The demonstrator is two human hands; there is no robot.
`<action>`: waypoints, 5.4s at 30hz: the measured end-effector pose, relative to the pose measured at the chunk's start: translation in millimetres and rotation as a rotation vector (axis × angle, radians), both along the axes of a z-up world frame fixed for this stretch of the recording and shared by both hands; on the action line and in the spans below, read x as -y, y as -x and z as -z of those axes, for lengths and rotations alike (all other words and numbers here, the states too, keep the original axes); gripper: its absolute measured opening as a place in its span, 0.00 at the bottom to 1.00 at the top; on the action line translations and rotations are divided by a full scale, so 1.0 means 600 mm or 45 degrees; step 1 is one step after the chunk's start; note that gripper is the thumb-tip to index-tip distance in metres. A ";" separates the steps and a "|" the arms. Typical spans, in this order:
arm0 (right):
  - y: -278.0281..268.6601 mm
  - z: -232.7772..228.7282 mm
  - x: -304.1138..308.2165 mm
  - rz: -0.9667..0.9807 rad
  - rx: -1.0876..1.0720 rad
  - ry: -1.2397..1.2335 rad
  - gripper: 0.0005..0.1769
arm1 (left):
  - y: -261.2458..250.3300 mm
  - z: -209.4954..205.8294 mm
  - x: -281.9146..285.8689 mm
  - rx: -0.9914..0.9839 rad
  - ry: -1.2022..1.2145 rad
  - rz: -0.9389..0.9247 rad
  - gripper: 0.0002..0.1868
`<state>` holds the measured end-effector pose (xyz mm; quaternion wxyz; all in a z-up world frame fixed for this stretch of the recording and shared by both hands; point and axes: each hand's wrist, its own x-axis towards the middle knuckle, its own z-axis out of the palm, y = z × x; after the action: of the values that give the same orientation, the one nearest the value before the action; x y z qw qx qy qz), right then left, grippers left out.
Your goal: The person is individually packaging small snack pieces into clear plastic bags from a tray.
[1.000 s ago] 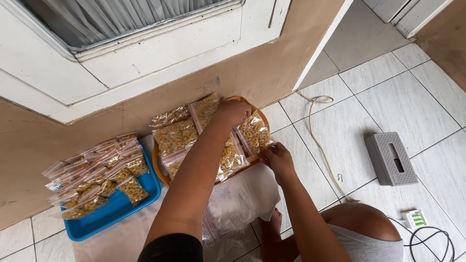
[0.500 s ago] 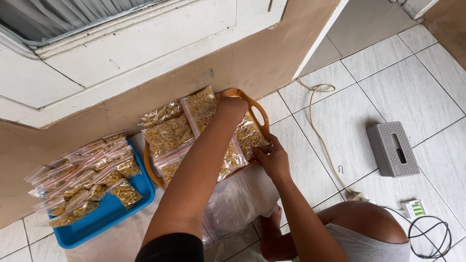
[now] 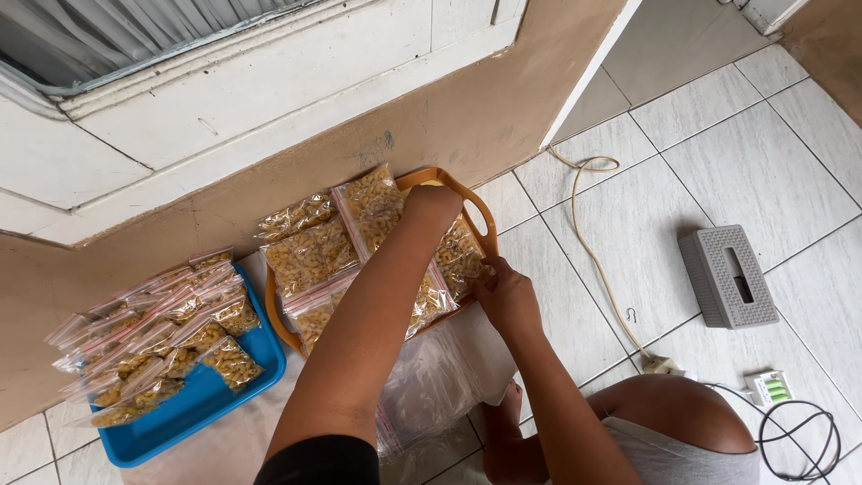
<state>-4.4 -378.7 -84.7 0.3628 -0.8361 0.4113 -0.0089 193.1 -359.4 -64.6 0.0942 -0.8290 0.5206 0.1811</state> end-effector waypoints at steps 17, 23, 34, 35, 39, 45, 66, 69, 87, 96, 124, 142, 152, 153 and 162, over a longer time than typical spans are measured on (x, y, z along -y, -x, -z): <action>0.002 -0.055 -0.015 0.012 -0.189 0.020 0.25 | -0.020 0.050 0.030 0.156 0.095 0.082 0.17; 0.008 -0.083 -0.014 0.042 -0.095 0.047 0.25 | -0.017 -0.027 -0.028 0.273 0.547 0.211 0.11; 0.021 -0.204 -0.034 -0.193 0.321 0.246 0.19 | 0.049 -0.192 -0.354 0.166 0.728 -0.036 0.12; 0.020 -0.212 -0.039 -0.242 0.343 0.232 0.18 | 0.061 -0.197 -0.390 0.119 0.729 -0.089 0.13; 0.021 -0.243 -0.077 -0.524 0.281 0.211 0.17 | 0.111 -0.177 -0.506 0.051 0.623 -0.222 0.13; 0.025 -0.181 -0.145 -1.106 0.086 0.147 0.16 | 0.221 -0.194 -0.593 -0.355 0.555 -0.652 0.18; 0.026 0.045 -0.186 -1.465 -0.187 0.314 0.10 | 0.258 -0.054 -0.611 -0.742 0.704 -0.775 0.15; 0.023 0.037 -0.177 -1.392 -0.217 0.228 0.09 | 0.268 -0.044 -0.610 -0.766 0.770 -0.749 0.17; 0.030 -0.122 -0.218 -0.943 0.146 -0.599 0.11 | 0.309 -0.177 -0.583 -1.329 1.042 -0.915 0.47; 0.028 -0.158 -0.279 -0.939 0.376 -0.647 0.16 | 0.294 -0.076 -0.573 -1.513 1.647 -1.087 0.28; 0.010 -0.194 -0.286 -1.283 0.922 0.106 0.05 | 0.289 -0.122 -0.638 -1.192 1.431 -1.225 0.12; 0.011 -0.264 -0.255 -0.794 0.498 -0.405 0.06 | 0.258 -0.069 -0.676 -1.456 1.458 -1.374 0.27; 0.005 -0.301 -0.267 -1.020 0.268 -0.672 0.14 | 0.275 -0.093 -0.676 -1.454 1.595 -1.343 0.22; 0.005 -0.300 -0.270 -1.062 0.275 -0.628 0.13 | 0.278 -0.099 -0.674 -1.476 1.612 -1.355 0.22; -0.007 -0.261 -0.261 -0.935 0.357 -0.773 0.14 | 0.277 -0.081 -0.671 -1.531 1.818 -1.364 0.15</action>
<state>-0.1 -222.1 71.7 0.6210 -0.7731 0.0208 0.1272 26.9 43.2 -15.7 -0.7747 -0.5876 0.0359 0.2310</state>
